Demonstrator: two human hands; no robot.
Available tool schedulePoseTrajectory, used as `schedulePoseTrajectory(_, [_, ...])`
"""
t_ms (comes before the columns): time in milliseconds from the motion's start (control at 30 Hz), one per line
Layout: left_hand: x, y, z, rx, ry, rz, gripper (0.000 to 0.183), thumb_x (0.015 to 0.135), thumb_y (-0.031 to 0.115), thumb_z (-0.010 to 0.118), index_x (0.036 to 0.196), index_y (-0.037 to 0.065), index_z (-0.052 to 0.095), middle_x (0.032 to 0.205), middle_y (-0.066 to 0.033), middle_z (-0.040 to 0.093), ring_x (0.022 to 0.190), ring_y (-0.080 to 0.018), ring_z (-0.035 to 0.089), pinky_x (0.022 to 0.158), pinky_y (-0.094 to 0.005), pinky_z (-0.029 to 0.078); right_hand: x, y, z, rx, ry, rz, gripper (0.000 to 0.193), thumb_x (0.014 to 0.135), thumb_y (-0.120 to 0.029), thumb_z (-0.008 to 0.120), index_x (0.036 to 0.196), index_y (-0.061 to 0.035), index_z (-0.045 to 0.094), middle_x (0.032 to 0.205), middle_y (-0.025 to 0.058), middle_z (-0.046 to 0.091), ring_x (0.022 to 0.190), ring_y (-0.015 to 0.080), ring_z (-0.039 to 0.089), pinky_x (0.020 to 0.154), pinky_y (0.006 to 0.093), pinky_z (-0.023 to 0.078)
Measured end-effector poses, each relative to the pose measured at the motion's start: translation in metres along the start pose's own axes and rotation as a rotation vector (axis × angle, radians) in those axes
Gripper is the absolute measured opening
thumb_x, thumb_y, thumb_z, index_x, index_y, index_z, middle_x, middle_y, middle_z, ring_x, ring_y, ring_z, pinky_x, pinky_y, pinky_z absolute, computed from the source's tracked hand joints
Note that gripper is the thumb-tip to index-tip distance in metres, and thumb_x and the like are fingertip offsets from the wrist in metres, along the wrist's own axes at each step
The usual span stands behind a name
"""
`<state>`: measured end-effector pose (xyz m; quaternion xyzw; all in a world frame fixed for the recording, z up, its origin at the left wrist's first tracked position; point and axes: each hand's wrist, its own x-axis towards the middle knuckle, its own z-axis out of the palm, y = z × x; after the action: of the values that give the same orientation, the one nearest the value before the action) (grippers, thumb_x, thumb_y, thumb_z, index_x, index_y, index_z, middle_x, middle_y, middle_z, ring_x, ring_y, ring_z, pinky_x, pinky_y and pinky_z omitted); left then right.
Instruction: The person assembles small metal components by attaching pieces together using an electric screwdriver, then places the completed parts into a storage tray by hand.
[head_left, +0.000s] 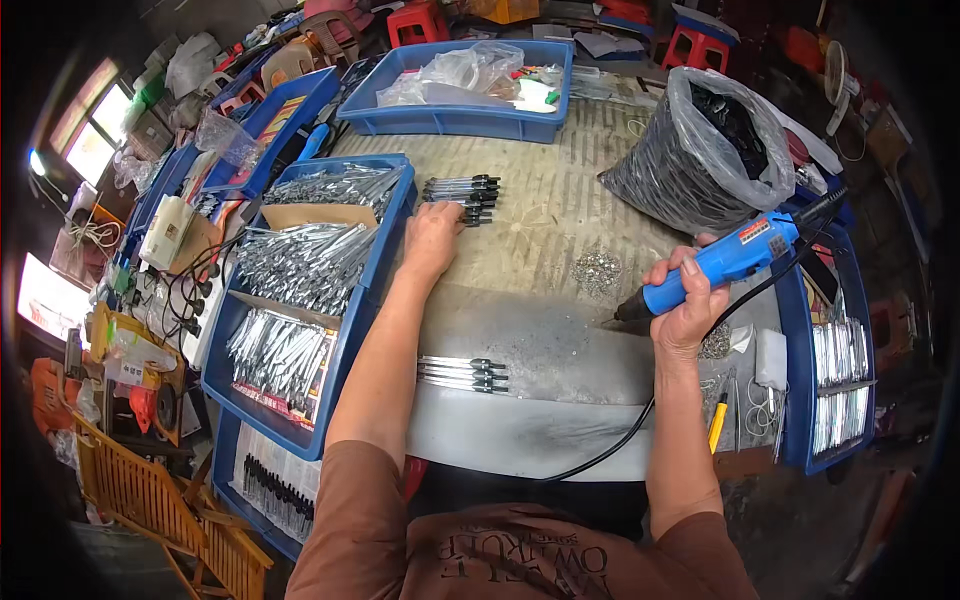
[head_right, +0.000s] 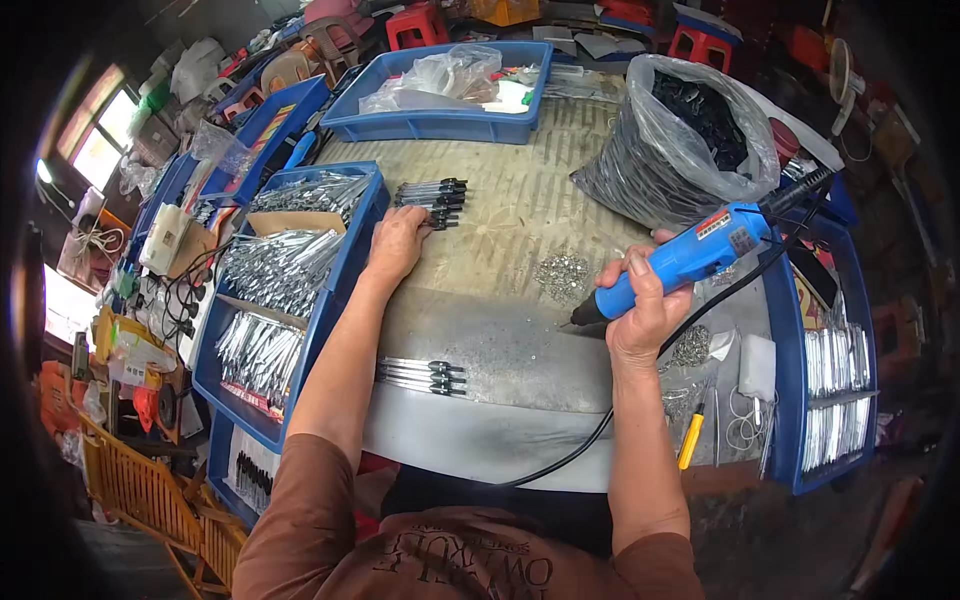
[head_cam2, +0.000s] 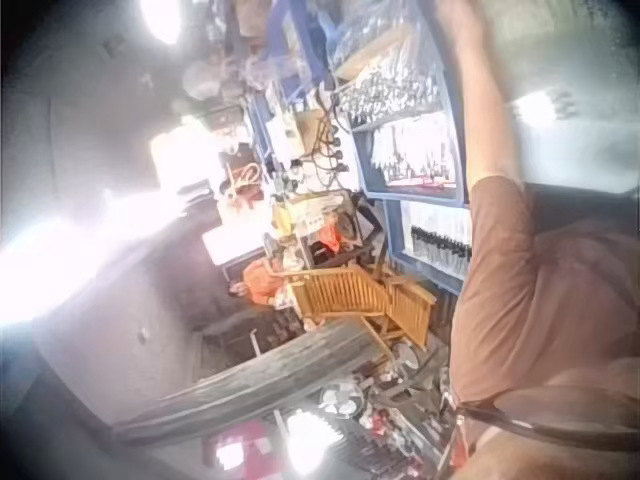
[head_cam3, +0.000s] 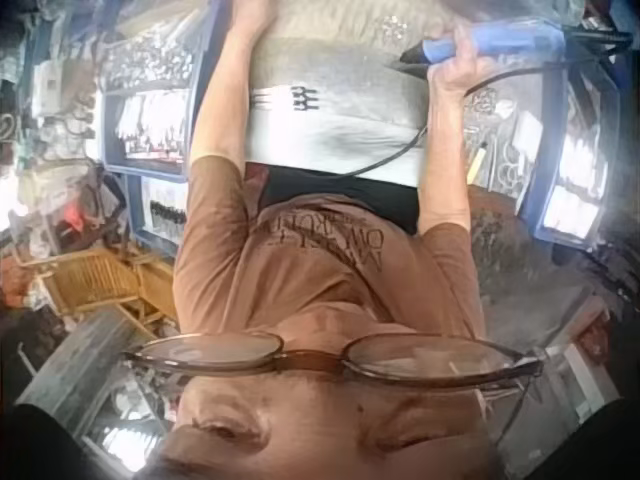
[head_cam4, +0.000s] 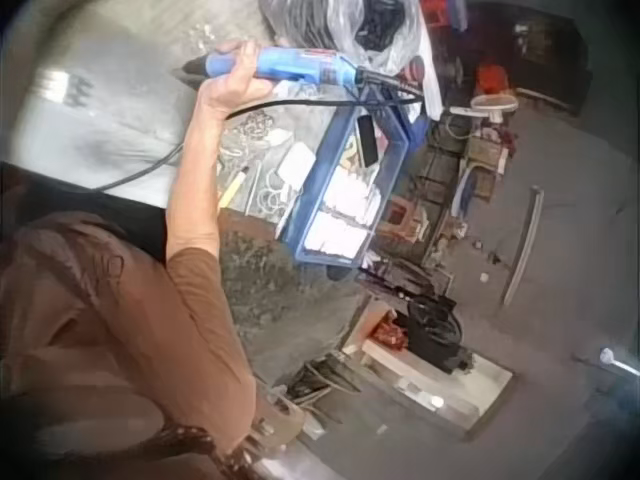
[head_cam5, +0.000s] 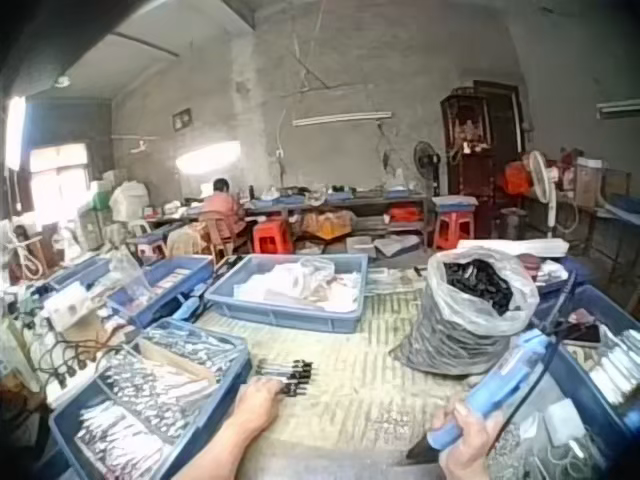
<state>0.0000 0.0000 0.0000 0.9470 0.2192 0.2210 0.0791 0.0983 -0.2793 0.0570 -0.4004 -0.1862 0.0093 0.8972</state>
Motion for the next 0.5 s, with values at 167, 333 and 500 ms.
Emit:
schedulePoseTrajectory(167, [0.015, -0.009, 0.005, -0.05, 0.183, 0.01, 0.014, 0.075, 0.012, 0.058, 0.089, 0.009, 0.056, 0.088, -0.0076, 0.058, 0.088, -0.0282, 0.052, 0.07, -0.0412, 0.043, 0.002, 0.0, 0.003, 0.002, 0.007, -0.007, 0.043, 0.072, -0.01, 0.06, 0.107, 0.0015, 0.039, 0.072, 0.0082, 0.05, 0.052, 0.0171, 0.052, 0.048, 0.0325, 0.046])
schedulePoseTrajectory(333, [0.03, -0.001, 0.002, -0.01, 0.108, 0.013, 0.016, 0.076, 0.008, 0.056, 0.092, 0.008, 0.056, 0.091, -0.0091, 0.055, 0.088, -0.03, 0.051, 0.074, -0.0402, 0.042, 0.001, 0.001, -0.002, 0.01, 0.012, 0.002, 0.043, 0.072, -0.01, 0.06, 0.108, 0.0008, 0.039, 0.073, 0.008, 0.05, 0.052, 0.0172, 0.052, 0.048, 0.0327, 0.046])
schedulePoseTrajectory(500, [0.035, -0.008, 0.003, 0.072, -0.011, 0.078, 0.016, 0.077, 0.011, 0.057, 0.093, 0.01, 0.056, 0.092, -0.0082, 0.054, 0.092, -0.0285, 0.049, 0.073, -0.0413, 0.041, 0.001, 0.0, 0.0, 0.02, 0.029, 0.015, 0.042, 0.072, -0.009, 0.06, 0.108, 0.0006, 0.039, 0.074, 0.0079, 0.05, 0.052, 0.0172, 0.052, 0.048, 0.0329, 0.046])
